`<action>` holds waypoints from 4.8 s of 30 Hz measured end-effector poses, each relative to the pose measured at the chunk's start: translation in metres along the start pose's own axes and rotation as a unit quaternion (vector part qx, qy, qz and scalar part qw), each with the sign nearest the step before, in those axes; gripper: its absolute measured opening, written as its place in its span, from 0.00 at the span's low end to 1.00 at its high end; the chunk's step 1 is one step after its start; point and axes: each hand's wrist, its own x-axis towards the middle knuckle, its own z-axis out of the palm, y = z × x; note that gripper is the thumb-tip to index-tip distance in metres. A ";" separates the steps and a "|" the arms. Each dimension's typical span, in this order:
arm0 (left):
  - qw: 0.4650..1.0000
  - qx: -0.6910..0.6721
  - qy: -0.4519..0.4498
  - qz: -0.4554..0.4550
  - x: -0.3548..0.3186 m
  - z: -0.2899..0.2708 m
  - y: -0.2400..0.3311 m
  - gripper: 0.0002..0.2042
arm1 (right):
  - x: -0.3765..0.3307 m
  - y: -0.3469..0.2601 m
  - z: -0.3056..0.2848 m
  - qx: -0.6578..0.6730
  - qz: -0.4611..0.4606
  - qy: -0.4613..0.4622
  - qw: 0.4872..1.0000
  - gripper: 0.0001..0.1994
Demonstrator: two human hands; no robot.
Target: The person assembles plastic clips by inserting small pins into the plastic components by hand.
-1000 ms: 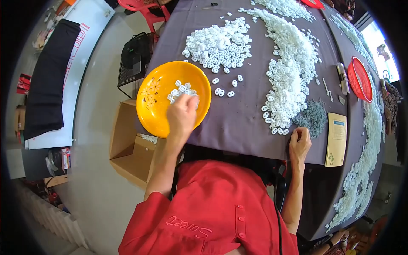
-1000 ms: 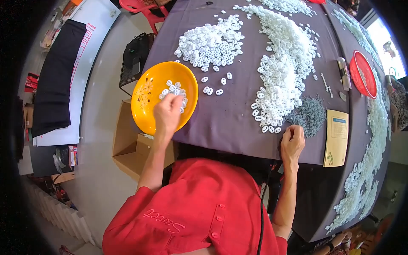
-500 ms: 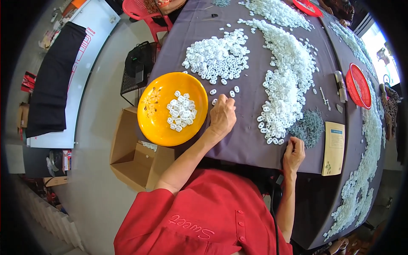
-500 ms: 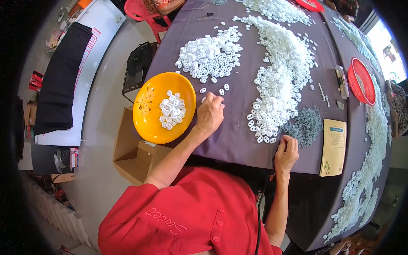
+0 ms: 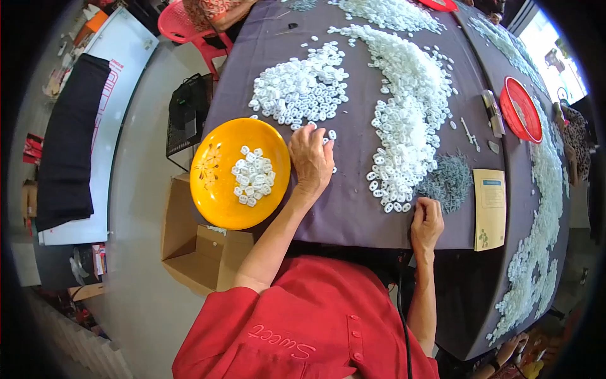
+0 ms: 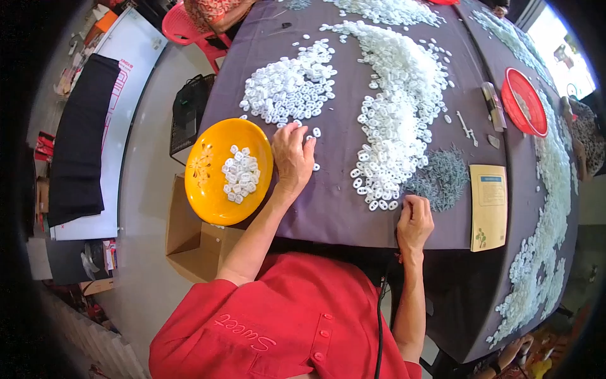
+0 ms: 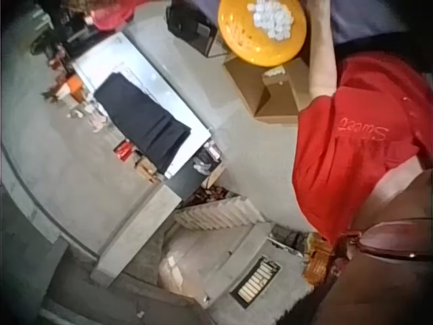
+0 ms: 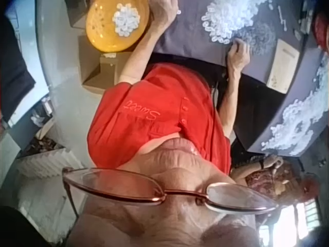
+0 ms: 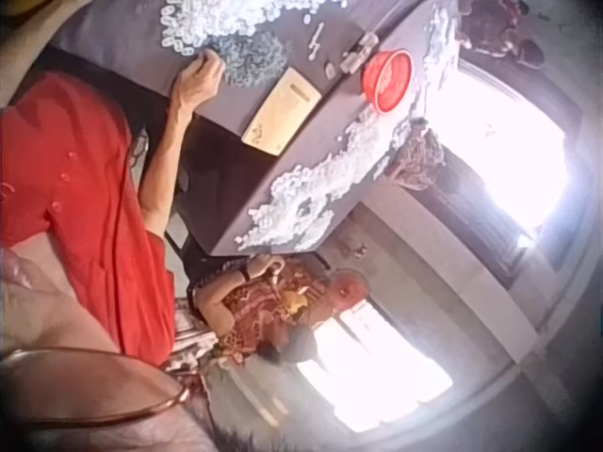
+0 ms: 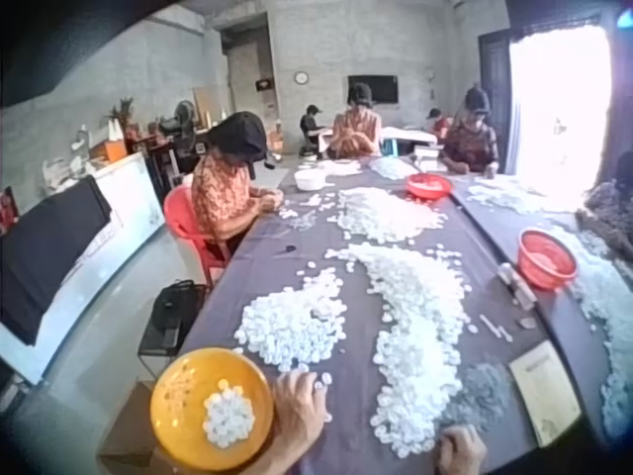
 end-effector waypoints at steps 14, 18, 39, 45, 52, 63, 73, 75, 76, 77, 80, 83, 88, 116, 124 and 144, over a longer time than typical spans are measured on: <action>0.984 0.174 -0.005 0.040 0.035 0.043 -0.003 0.15 | 0.001 -0.002 -0.001 0.002 0.003 0.009 1.000 0.03; 0.995 -0.049 -0.062 0.064 0.040 0.050 0.023 0.05 | 0.001 0.003 -0.001 -0.003 0.002 0.018 1.000 0.04; 0.979 -0.159 -0.077 0.101 0.022 0.049 0.031 0.05 | 0.001 0.000 0.000 0.007 -0.004 0.021 1.000 0.03; 0.768 -0.535 -0.258 -0.238 -0.006 -0.015 0.035 0.03 | 0.000 -0.002 -0.001 0.020 0.020 0.020 0.999 0.02; 0.731 -0.577 -0.263 -0.251 -0.032 -0.050 0.053 0.02 | 0.014 -0.084 0.023 0.361 0.154 -0.115 0.913 0.02; 0.721 -0.597 -0.189 -0.297 -0.058 -0.055 0.067 0.03 | 0.000 -0.101 0.035 0.488 0.200 -0.086 0.845 0.03; 0.728 -0.598 -0.173 -0.287 -0.063 -0.058 0.067 0.02 | -0.003 -0.096 0.032 0.505 0.181 -0.079 0.840 0.05; 0.735 -0.592 -0.178 -0.279 -0.061 -0.061 0.066 0.03 | -0.001 -0.094 0.031 0.485 0.149 -0.072 0.859 0.05; 0.741 -0.586 -0.182 -0.272 -0.061 -0.062 0.066 0.03 | 0.000 -0.094 0.030 0.502 0.160 -0.083 0.846 0.06; 0.741 -0.586 -0.183 -0.273 -0.060 -0.064 0.067 0.03 | 0.000 -0.095 0.028 0.519 0.172 -0.095 0.832 0.06; 0.727 -0.591 -0.206 -0.284 -0.058 -0.069 0.073 0.03 | 0.000 -0.098 0.025 0.530 0.207 -0.097 0.817 0.05; 0.721 -0.595 -0.205 -0.289 -0.059 -0.070 0.075 0.03 | -0.001 -0.097 0.027 0.557 0.206 -0.096 0.799 0.06; 0.728 -0.594 -0.201 -0.279 -0.059 -0.071 0.075 0.03 | -0.002 -0.096 0.028 0.575 0.216 -0.101 0.782 0.06; 0.785 -0.505 -0.219 -0.284 -0.067 -0.046 0.065 0.03 | -0.013 -0.066 0.053 0.521 0.208 -0.125 0.819 0.07; 0.730 -0.579 -0.223 -0.287 -0.072 -0.037 0.054 0.04 | -0.013 -0.066 0.054 0.543 0.197 -0.139 0.804 0.13; 0.634 -0.636 -0.189 -0.396 -0.074 -0.045 0.035 0.05 | 0.057 -0.059 0.053 -0.082 -0.179 -0.194 0.961 0.09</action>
